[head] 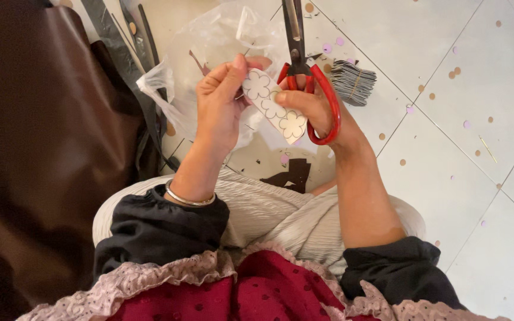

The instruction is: The person sits on the floor and uses red-handled scissors to cut cloud-shaped outlines from a sheet of white paper. The person rotates the paper and trims the edges to separate individual shapes, with cut pieces falling onto the floor.

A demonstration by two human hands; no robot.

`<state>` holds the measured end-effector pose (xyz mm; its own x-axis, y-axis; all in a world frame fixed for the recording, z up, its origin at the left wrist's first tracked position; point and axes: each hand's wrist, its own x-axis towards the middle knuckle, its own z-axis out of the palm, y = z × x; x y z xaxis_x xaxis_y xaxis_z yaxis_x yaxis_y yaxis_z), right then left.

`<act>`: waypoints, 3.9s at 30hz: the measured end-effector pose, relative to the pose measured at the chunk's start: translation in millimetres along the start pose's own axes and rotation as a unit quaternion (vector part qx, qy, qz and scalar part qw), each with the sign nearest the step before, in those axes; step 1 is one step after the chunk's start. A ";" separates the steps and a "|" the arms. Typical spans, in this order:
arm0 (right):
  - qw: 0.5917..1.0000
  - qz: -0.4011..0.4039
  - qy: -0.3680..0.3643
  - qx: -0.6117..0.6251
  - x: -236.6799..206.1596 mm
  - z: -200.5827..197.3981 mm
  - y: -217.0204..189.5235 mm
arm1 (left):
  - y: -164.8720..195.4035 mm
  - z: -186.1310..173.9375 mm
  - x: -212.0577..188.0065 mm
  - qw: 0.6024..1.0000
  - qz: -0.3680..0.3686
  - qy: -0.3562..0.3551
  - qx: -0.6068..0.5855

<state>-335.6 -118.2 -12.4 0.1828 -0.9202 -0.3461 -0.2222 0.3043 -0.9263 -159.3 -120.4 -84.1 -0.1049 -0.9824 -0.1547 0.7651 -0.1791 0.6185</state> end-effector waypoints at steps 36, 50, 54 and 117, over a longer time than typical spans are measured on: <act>0.960 -0.059 -0.080 -0.262 -5.9 45.1 -17.6 | 111.9 -46.3 -4.8 0.983 0.160 0.052 0.068; 0.962 -0.079 -0.119 -0.234 -3.8 64.3 -2.8 | 98.0 -54.3 3.7 0.990 0.139 0.033 -0.005; 0.965 -0.081 -0.116 -0.222 -2.9 66.4 3.4 | 97.5 -56.1 3.2 0.990 0.136 0.033 -0.005; 0.969 -0.003 -0.094 -0.229 -9.2 19.2 5.3 | 90.7 -54.4 -6.5 0.989 0.128 -0.040 0.064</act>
<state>-320.1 -103.4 -17.0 0.3474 -0.8467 -0.4029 -0.6153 0.1185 -0.7794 -54.7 -127.3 -69.0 0.0278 -0.9967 0.0768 0.6873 0.0748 0.7225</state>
